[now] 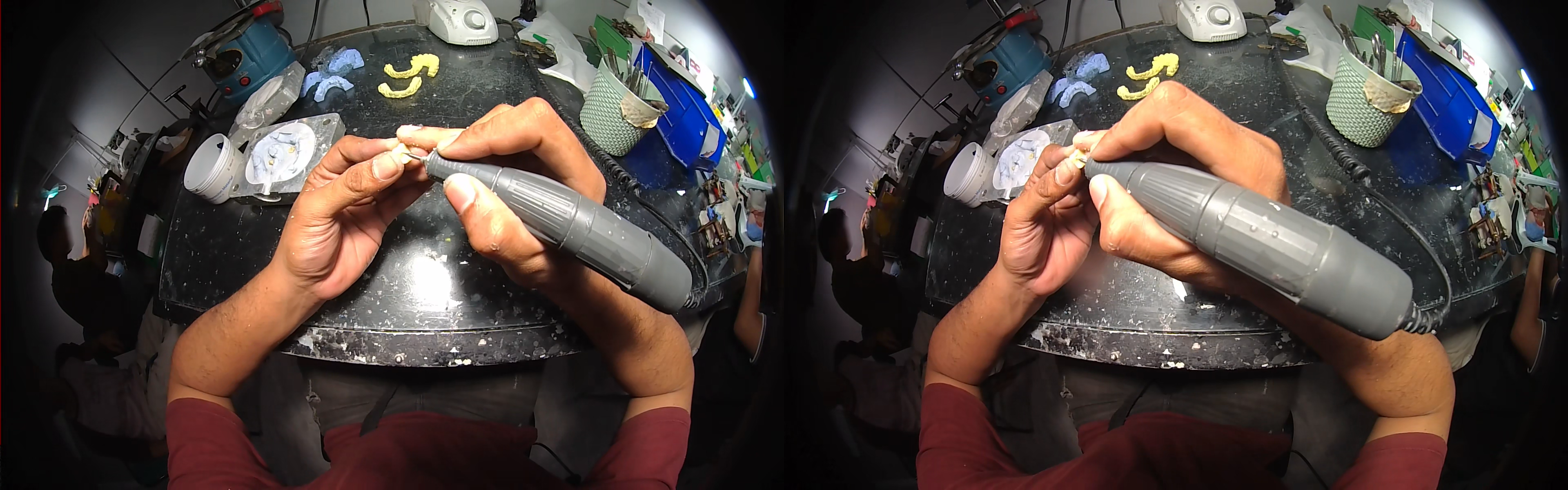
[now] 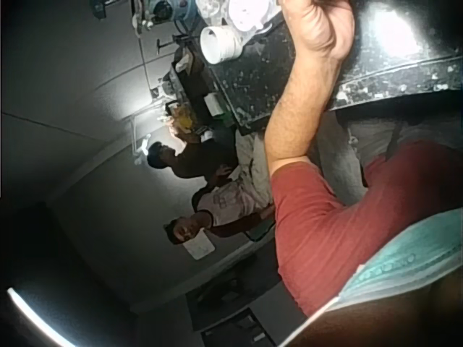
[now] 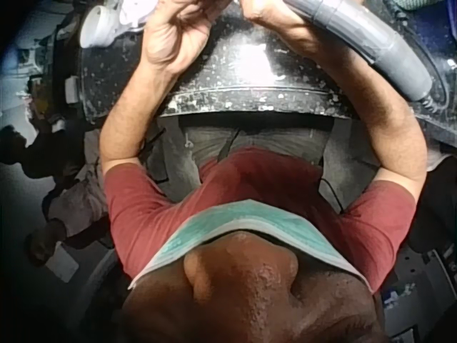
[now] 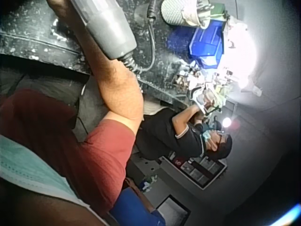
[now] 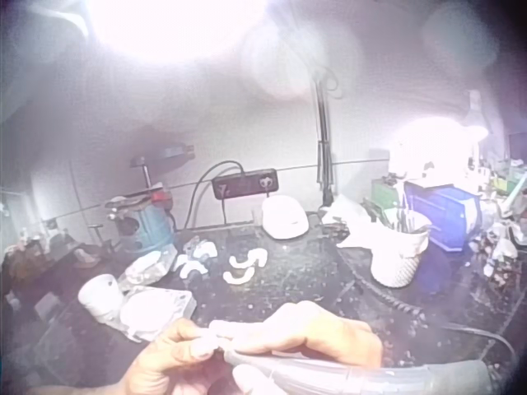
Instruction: The person holds a small white dental component and uses a rotary tool to grind its surface. The person repeatedly picks up and puts down different components on the workbench to work on them.
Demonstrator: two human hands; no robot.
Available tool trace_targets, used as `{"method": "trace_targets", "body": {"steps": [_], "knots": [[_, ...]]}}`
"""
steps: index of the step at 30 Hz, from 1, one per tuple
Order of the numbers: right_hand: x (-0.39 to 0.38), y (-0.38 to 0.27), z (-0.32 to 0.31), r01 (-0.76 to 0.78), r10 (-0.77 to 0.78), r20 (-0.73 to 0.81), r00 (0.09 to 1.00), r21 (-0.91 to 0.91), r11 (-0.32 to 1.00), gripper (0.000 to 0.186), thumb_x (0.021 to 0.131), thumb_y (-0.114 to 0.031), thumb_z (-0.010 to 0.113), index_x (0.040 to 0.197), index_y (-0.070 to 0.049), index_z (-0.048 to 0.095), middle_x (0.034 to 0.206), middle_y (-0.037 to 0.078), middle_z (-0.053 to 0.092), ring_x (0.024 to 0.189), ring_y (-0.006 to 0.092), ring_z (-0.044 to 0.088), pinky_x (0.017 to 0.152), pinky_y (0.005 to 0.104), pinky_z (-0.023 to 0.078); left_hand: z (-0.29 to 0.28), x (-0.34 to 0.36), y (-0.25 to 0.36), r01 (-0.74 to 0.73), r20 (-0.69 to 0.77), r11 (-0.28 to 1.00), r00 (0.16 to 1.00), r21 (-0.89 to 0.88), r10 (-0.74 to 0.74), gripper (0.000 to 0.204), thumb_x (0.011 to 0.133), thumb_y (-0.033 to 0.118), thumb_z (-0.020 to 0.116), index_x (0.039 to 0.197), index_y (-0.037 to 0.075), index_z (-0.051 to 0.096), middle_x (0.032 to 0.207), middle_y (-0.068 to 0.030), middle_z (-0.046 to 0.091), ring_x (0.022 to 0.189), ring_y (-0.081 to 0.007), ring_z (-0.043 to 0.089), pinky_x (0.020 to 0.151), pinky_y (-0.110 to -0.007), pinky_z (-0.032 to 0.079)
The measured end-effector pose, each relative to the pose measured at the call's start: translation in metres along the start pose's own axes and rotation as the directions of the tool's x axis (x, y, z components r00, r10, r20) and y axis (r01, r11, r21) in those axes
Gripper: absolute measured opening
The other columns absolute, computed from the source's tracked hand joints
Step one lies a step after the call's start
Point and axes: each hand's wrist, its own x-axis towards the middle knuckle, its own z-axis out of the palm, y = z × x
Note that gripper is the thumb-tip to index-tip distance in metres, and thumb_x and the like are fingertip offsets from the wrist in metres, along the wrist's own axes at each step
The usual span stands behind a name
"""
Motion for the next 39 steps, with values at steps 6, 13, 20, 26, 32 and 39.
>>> {"method": "trace_targets", "body": {"steps": [6,13,20,26,32,39], "knots": [[0.0001,-0.0010,-0.0016,-0.008,0.008,0.010,1.000,-0.014,1.000,0.018,0.085,0.000,0.057,0.101,0.000,0.052,0.088,0.013,0.060,0.099,0.0256,0.065,0.089,0.0348,0.050,0.0010,-0.0007,0.0003,0.002,0.007,1.000,1.000,-0.018,-0.002,0.013,0.091,0.005,0.061,0.103,0.007,0.065,0.103,-0.0103,0.068,0.103,-0.0208,0.064,0.100,-0.037,0.049],[0.0000,-0.0003,0.0010,0.005,-0.005,-0.001,1.000,-0.007,1.000,0.018,0.085,-0.001,0.058,0.102,-0.001,0.051,0.092,0.014,0.061,0.099,0.0248,0.065,0.089,0.0350,0.049,0.0004,0.0005,0.0005,-0.004,0.017,1.000,1.000,-0.005,0.004,0.014,0.091,0.005,0.060,0.104,0.006,0.064,0.104,-0.0103,0.068,0.103,-0.0207,0.064,0.099,-0.037,0.049],[-0.0002,0.0002,0.0018,0.021,-0.021,-0.029,0.999,-0.002,1.000,0.018,0.085,-0.002,0.059,0.102,-0.001,0.051,0.096,0.016,0.063,0.097,0.0227,0.064,0.088,0.0337,0.049,0.0011,0.0004,0.0008,0.006,0.025,1.000,1.000,-0.005,-0.005,0.013,0.091,0.005,0.060,0.104,0.006,0.064,0.104,-0.0102,0.068,0.104,-0.0205,0.064,0.099,-0.037,0.049],[0.0007,-0.0023,0.0012,0.000,0.000,-0.005,1.000,-0.005,1.000,0.018,0.085,-0.002,0.059,0.101,-0.001,0.052,0.090,0.012,0.060,0.099,0.0239,0.065,0.087,0.0344,0.049,-0.0001,0.0002,0.0003,-0.003,0.037,1.000,0.999,-0.021,0.003,0.013,0.091,0.004,0.060,0.104,0.006,0.064,0.103,-0.0099,0.067,0.103,-0.0204,0.064,0.099,-0.037,0.049],[0.0000,0.0036,0.0016,0.075,-0.075,-0.018,0.997,-0.007,0.997,0.018,0.084,-0.002,0.059,0.101,-0.001,0.052,0.088,0.012,0.059,0.099,0.0262,0.065,0.087,0.0361,0.051,-0.0009,0.0009,0.0005,0.001,0.032,1.000,0.999,-0.002,-0.001,0.014,0.091,0.004,0.061,0.104,0.007,0.064,0.104,-0.0099,0.067,0.104,-0.0204,0.063,0.099,-0.037,0.049],[0.0003,0.0006,0.0016,0.028,-0.028,-0.021,0.999,-0.006,1.000,0.018,0.084,-0.001,0.059,0.101,0.000,0.052,0.088,0.012,0.058,0.100,0.0285,0.065,0.088,0.0375,0.051,-0.0018,0.0017,0.0004,-0.011,0.017,1.000,1.000,0.026,0.011,0.013,0.091,0.004,0.061,0.104,0.006,0.064,0.104,-0.0100,0.067,0.104,-0.0202,0.063,0.099,-0.037,0.049]]}}
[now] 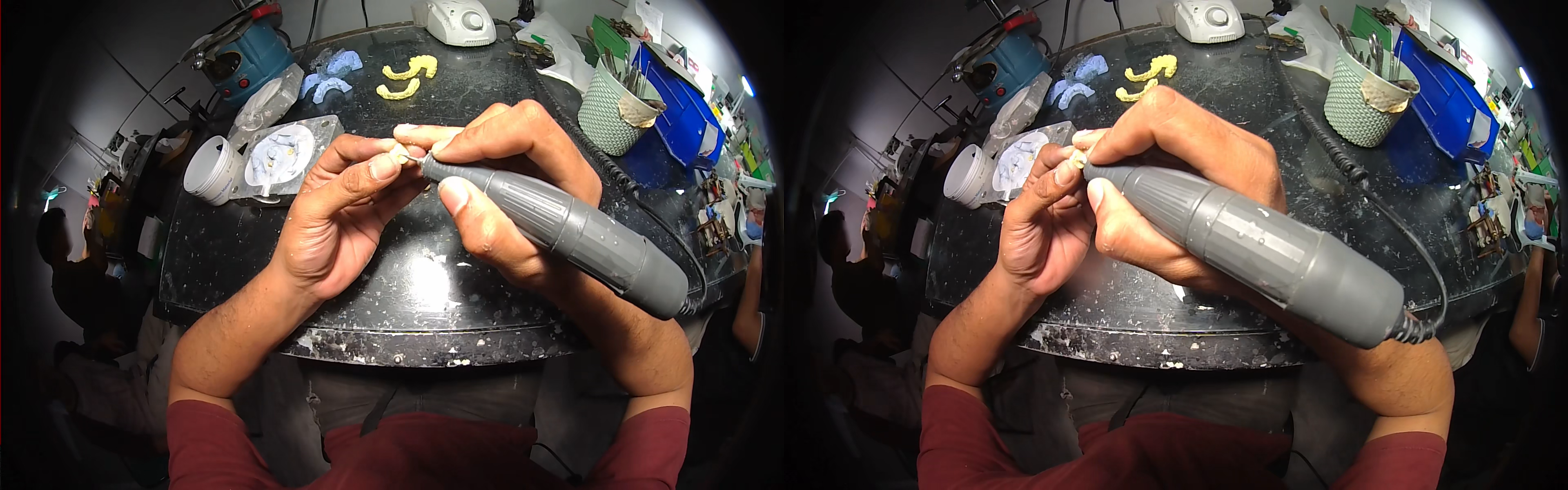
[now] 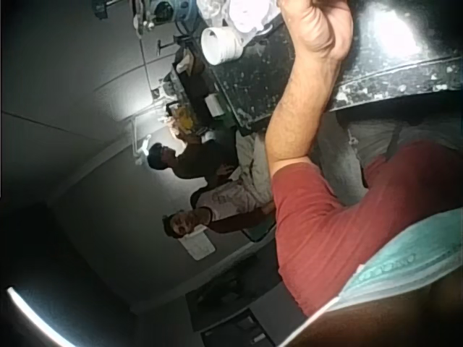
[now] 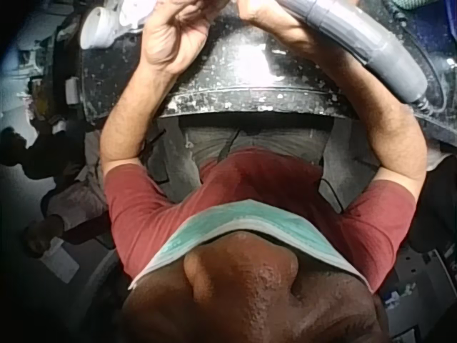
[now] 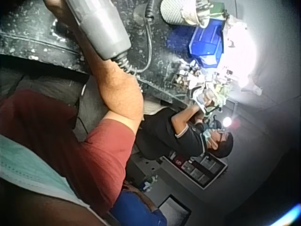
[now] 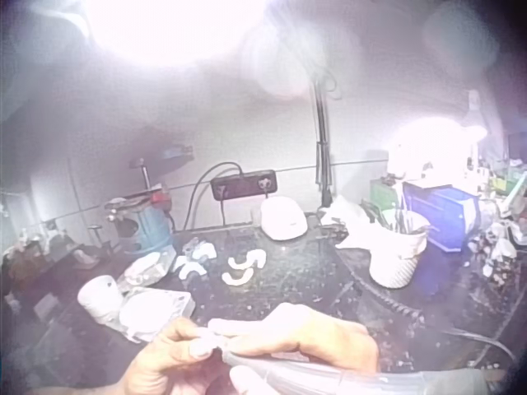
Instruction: The person holds a small white dental component and uses a rotary tool to grind its surface. The person repeatedly picks up and puts down different components on the workbench to work on them.
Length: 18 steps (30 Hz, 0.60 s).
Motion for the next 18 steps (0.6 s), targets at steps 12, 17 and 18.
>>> {"method": "trace_targets", "body": {"steps": [12,17,18], "knots": [[-0.0007,-0.0045,-0.0016,-0.044,0.043,0.019,0.999,0.015,0.999,0.019,0.085,-0.002,0.058,0.103,0.000,0.051,0.090,0.012,0.058,0.101,0.0264,0.064,0.088,0.0356,0.050,0.0008,-0.0010,0.0008,0.030,0.014,0.999,0.999,-0.025,-0.030,0.013,0.091,0.005,0.062,0.103,0.007,0.064,0.103,-0.0100,0.068,0.103,-0.0199,0.063,0.100,-0.037,0.048],[0.0002,-0.0002,-0.0011,-0.007,0.007,0.025,1.000,0.008,1.000,0.019,0.086,-0.002,0.057,0.104,0.000,0.051,0.089,0.012,0.058,0.101,0.0261,0.064,0.088,0.0354,0.050,-0.0014,-0.0007,-0.0001,0.026,0.036,0.999,0.999,-0.036,-0.025,0.013,0.091,0.006,0.062,0.103,0.007,0.064,0.103,-0.0097,0.067,0.103,-0.0196,0.063,0.100,-0.037,0.048],[0.0010,-0.0020,-0.0019,-0.011,0.011,0.036,0.999,-0.004,1.000,0.018,0.086,-0.002,0.057,0.104,0.000,0.051,0.089,0.013,0.058,0.099,0.0249,0.064,0.088,0.0349,0.049,-0.0008,-0.0013,0.0003,0.024,0.027,0.999,0.999,-0.034,-0.023,0.013,0.091,0.006,0.061,0.103,0.007,0.064,0.103,-0.0097,0.067,0.103,-0.0196,0.063,0.100,-0.037,0.048]]}}
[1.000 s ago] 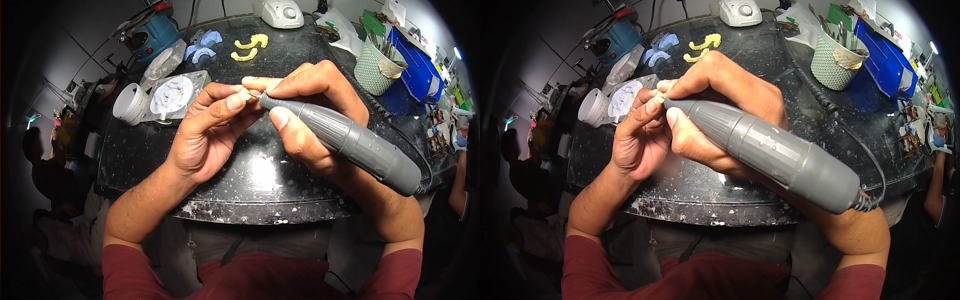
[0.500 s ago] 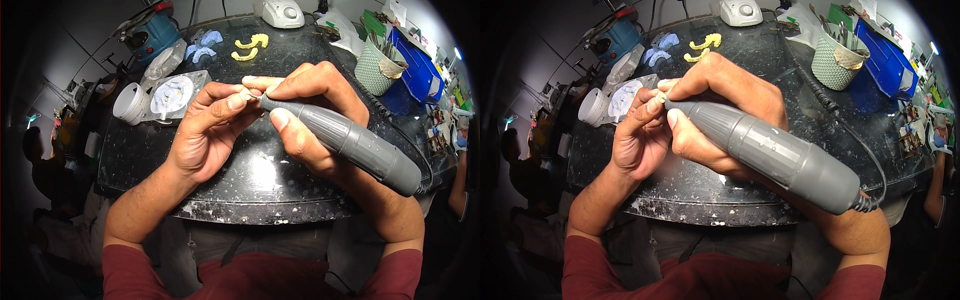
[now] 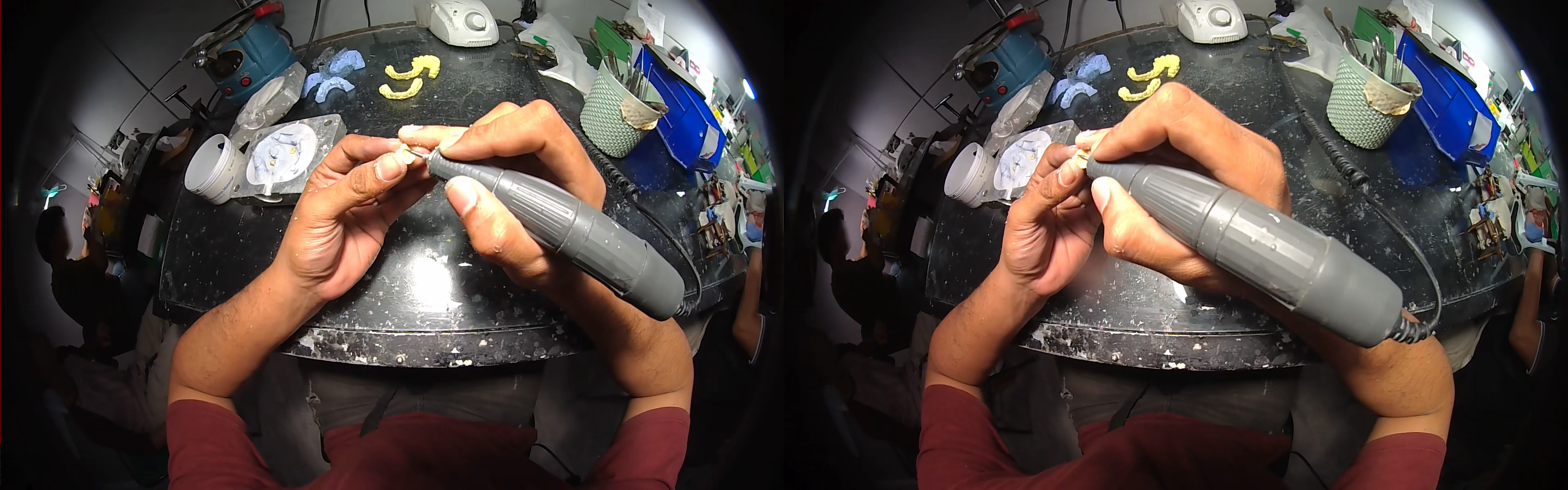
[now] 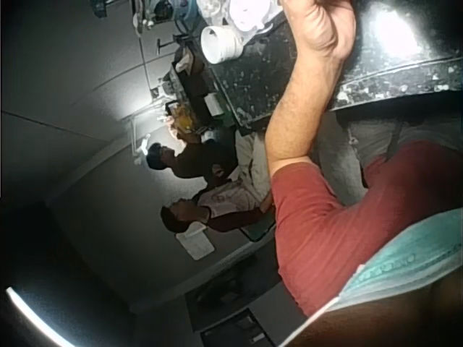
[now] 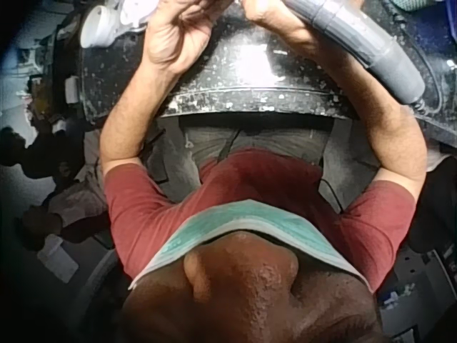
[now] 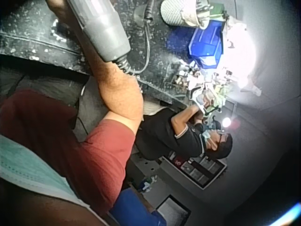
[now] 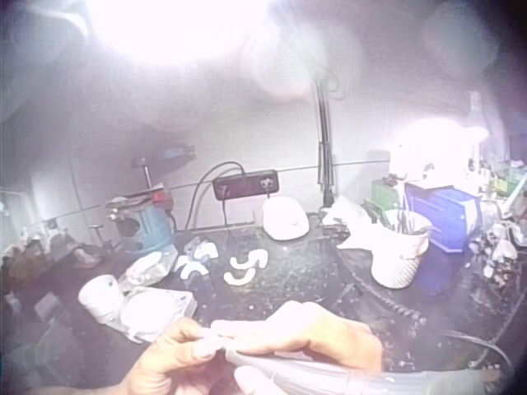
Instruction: The person holds a small white dental component and uses a rotary tool to grind its surface. The person repeatedly picks up and puts down different components on the workbench to work on them.
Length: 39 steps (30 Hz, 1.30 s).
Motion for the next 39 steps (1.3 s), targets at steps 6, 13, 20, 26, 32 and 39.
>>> {"method": "trace_targets", "body": {"steps": [6,13,20,26,32,39], "knots": [[-0.0008,0.0048,0.0004,0.036,-0.036,-0.033,0.999,0.001,0.999,0.018,0.086,-0.004,0.058,0.102,-0.001,0.052,0.096,0.015,0.061,0.088,0.0172,0.059,0.084,0.0307,0.047,0.0061,0.0021,-0.0004,-0.020,0.004,1.000,1.000,-0.007,0.020,0.017,0.092,0.007,0.060,0.110,0.006,0.062,0.105,-0.0117,0.067,0.104,-0.0215,0.063,0.100,-0.038,0.048],[-0.0005,0.0013,-0.0028,-0.038,0.037,-0.068,0.997,-0.006,0.999,0.021,0.085,-0.010,0.059,0.102,0.000,0.053,0.096,0.013,0.060,0.086,0.0143,0.056,0.081,0.0293,0.045,0.0068,0.0032,0.0007,-0.037,-0.023,0.999,0.999,-0.019,0.036,0.025,0.095,0.012,0.057,0.118,0.002,0.058,0.105,-0.0148,0.068,0.103,-0.0244,0.065,0.099,-0.039,0.049],[-0.0006,0.0044,-0.0037,-0.020,0.019,-0.064,0.998,-0.009,1.000,0.021,0.085,-0.009,0.059,0.103,0.001,0.053,0.097,0.013,0.060,0.087,0.0147,0.057,0.081,0.0291,0.046,0.0068,0.0026,0.0015,-0.054,-0.069,0.997,0.996,0.051,0.057,0.026,0.095,0.013,0.057,0.117,-0.001,0.060,0.104,-0.0155,0.068,0.101,-0.0241,0.066,0.097,-0.038,0.050],[-0.0007,0.0035,-0.0033,-0.046,0.045,-0.053,0.998,-0.009,0.999,0.020,0.085,-0.007,0.059,0.102,0.000,0.053,0.099,0.016,0.063,0.087,0.0151,0.059,0.082,0.0299,0.047,0.0095,0.0012,0.0011,-0.088,-0.097,0.986,0.990,0.138,0.102,0.027,0.093,0.012,0.060,0.116,-0.002,0.062,0.104,-0.0160,0.068,0.100,-0.0238,0.066,0.097,-0.037,0.050],[0.0000,0.0024,-0.0030,0.006,-0.007,-0.012,1.000,-0.088,0.996,0.019,0.084,0.000,0.059,0.102,0.000,0.053,0.097,0.015,0.065,0.086,0.0155,0.061,0.081,0.0286,0.048,0.0088,-0.0001,0.0019,-0.124,-0.062,0.974,0.988,0.187,0.138,0.025,0.091,0.009,0.062,0.114,-0.002,0.063,0.102,-0.0161,0.068,0.100,-0.0234,0.066,0.098,-0.037,0.050],[-0.0001,-0.0005,-0.0017,-0.016,0.014,-0.023,1.000,-0.107,0.994,0.018,0.084,0.001,0.060,0.102,-0.001,0.054,0.098,0.014,0.066,0.088,0.0153,0.062,0.083,0.0286,0.048,0.0083,0.0001,0.0009,-0.119,-0.078,0.978,0.988,0.170,0.134,0.023,0.091,0.008,0.061,0.112,-0.002,0.064,0.103,-0.0161,0.068,0.100,-0.0227,0.065,0.099,-0.037,0.049]]}}
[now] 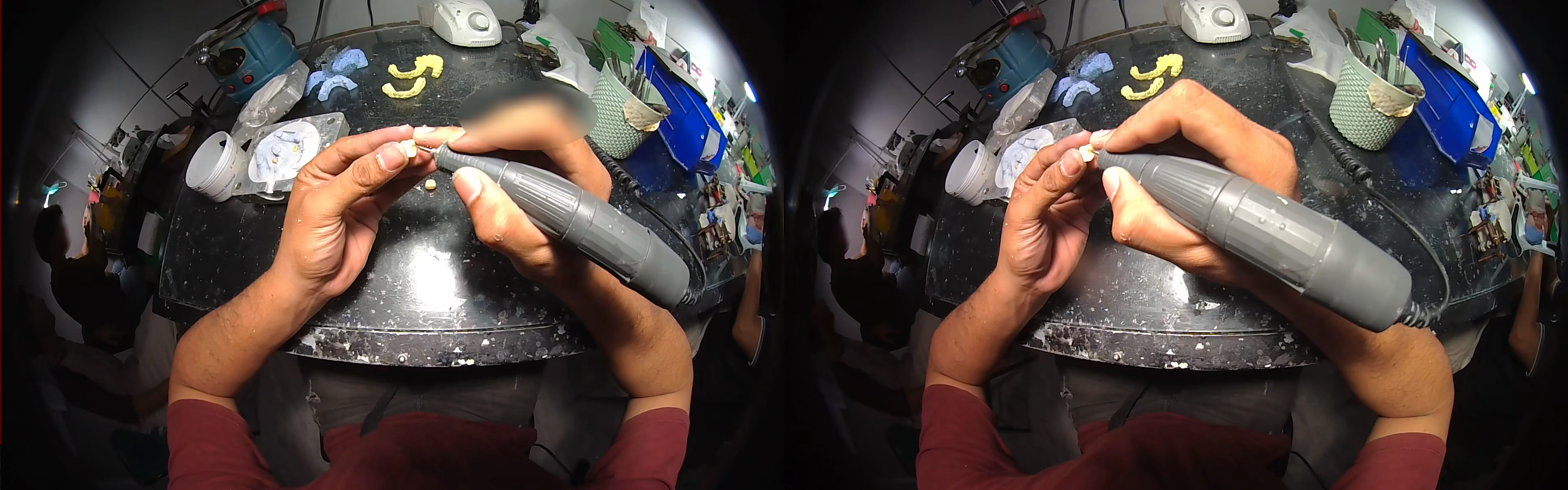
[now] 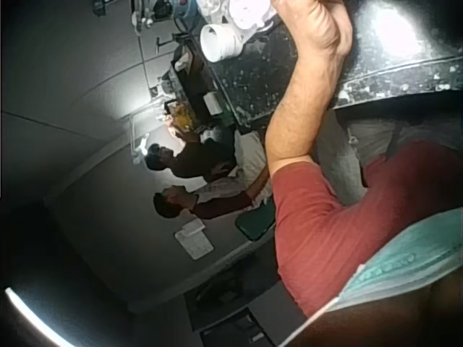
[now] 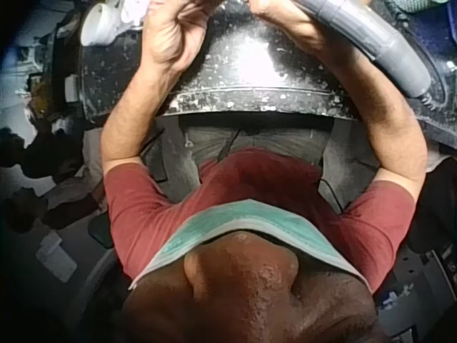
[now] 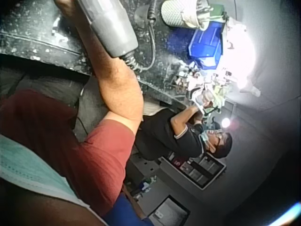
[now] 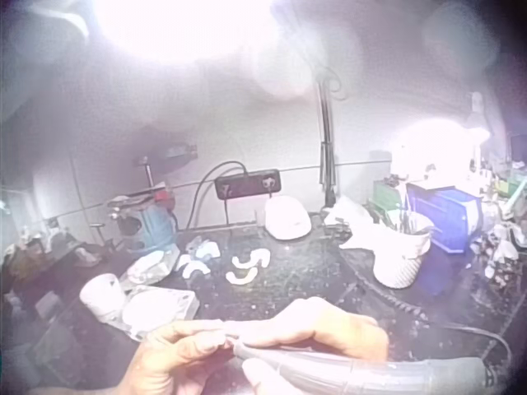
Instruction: The person holds a small white dental component and uses a rotary tool to grind its surface. The person repeatedly picks up and puts down different components on the workbench to work on them.
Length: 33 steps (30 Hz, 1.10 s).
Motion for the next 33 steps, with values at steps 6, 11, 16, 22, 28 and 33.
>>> {"method": "trace_targets", "body": {"steps": [6,11,16,22,28,33], "knots": [[-0.0004,-0.0013,-0.0001,-0.017,0.017,0.004,1.000,-0.011,1.000,0.018,0.085,0.000,0.061,0.102,-0.002,0.055,0.101,0.014,0.067,0.088,0.0141,0.061,0.083,0.0282,0.048,-0.0020,0.0001,-0.0012,0.004,0.007,1.000,1.000,-0.020,-0.004,0.022,0.091,0.007,0.061,0.111,-0.001,0.065,0.104,-0.0151,0.068,0.101,-0.0224,0.065,0.100,-0.037,0.049],[-0.0010,-0.0019,0.0004,-0.033,0.033,0.002,0.999,-0.012,0.999,0.018,0.085,-0.001,0.061,0.102,-0.002,0.055,0.101,0.013,0.067,0.088,0.0130,0.060,0.082,0.0274,0.047,-0.0017,-0.0005,-0.0020,0.001,-0.007,1.000,1.000,-0.017,-0.001,0.022,0.091,0.007,0.061,0.111,-0.001,0.065,0.104,-0.0147,0.068,0.101,-0.0220,0.065,0.099,-0.037,0.049],[-0.0007,-0.0005,0.0004,-0.032,0.032,0.001,0.999,-0.007,0.999,0.019,0.085,-0.001,0.062,0.102,-0.002,0.055,0.100,0.013,0.067,0.088,0.0129,0.060,0.082,0.0278,0.048,-0.0019,-0.0008,-0.0012,0.014,-0.014,1.000,1.000,-0.014,-0.014,0.021,0.092,0.007,0.061,0.111,-0.001,0.065,0.104,-0.0145,0.068,0.101,-0.0219,0.065,0.099,-0.037,0.049],[-0.0007,0.0001,0.0012,-0.043,0.043,-0.010,0.999,0.027,0.999,0.018,0.085,-0.001,0.062,0.102,-0.001,0.055,0.101,0.013,0.067,0.090,0.0137,0.061,0.083,0.0284,0.048,-0.0021,-0.0004,-0.0017,0.006,-0.006,1.000,1.000,-0.010,-0.006,0.021,0.091,0.007,0.061,0.111,0.000,0.065,0.104,-0.0142,0.068,0.101,-0.0223,0.065,0.100,-0.038,0.048],[-0.0007,-0.0010,0.0021,-0.045,0.046,-0.014,0.999,0.023,0.999,0.018,0.085,-0.001,0.062,0.102,-0.001,0.056,0.101,0.013,0.067,0.089,0.0137,0.062,0.083,0.0281,0.049,-0.0010,-0.0007,-0.0018,0.005,-0.023,1.000,1.000,-0.005,-0.005,0.021,0.091,0.007,0.062,0.110,0.000,0.065,0.104,-0.0140,0.068,0.101,-0.0220,0.065,0.099,-0.037,0.048],[-0.0014,-0.0023,0.0029,-0.068,0.069,-0.022,0.997,0.031,0.997,0.018,0.086,-0.002,0.062,0.102,-0.001,0.056,0.102,0.014,0.067,0.088,0.0133,0.062,0.081,0.0277,0.049,-0.0022,-0.0005,-0.0019,0.007,-0.018,1.000,1.000,-0.009,-0.007,0.021,0.091,0.007,0.062,0.110,0.000,0.065,0.106,-0.0138,0.068,0.101,-0.0215,0.065,0.099,-0.037,0.049]]}}
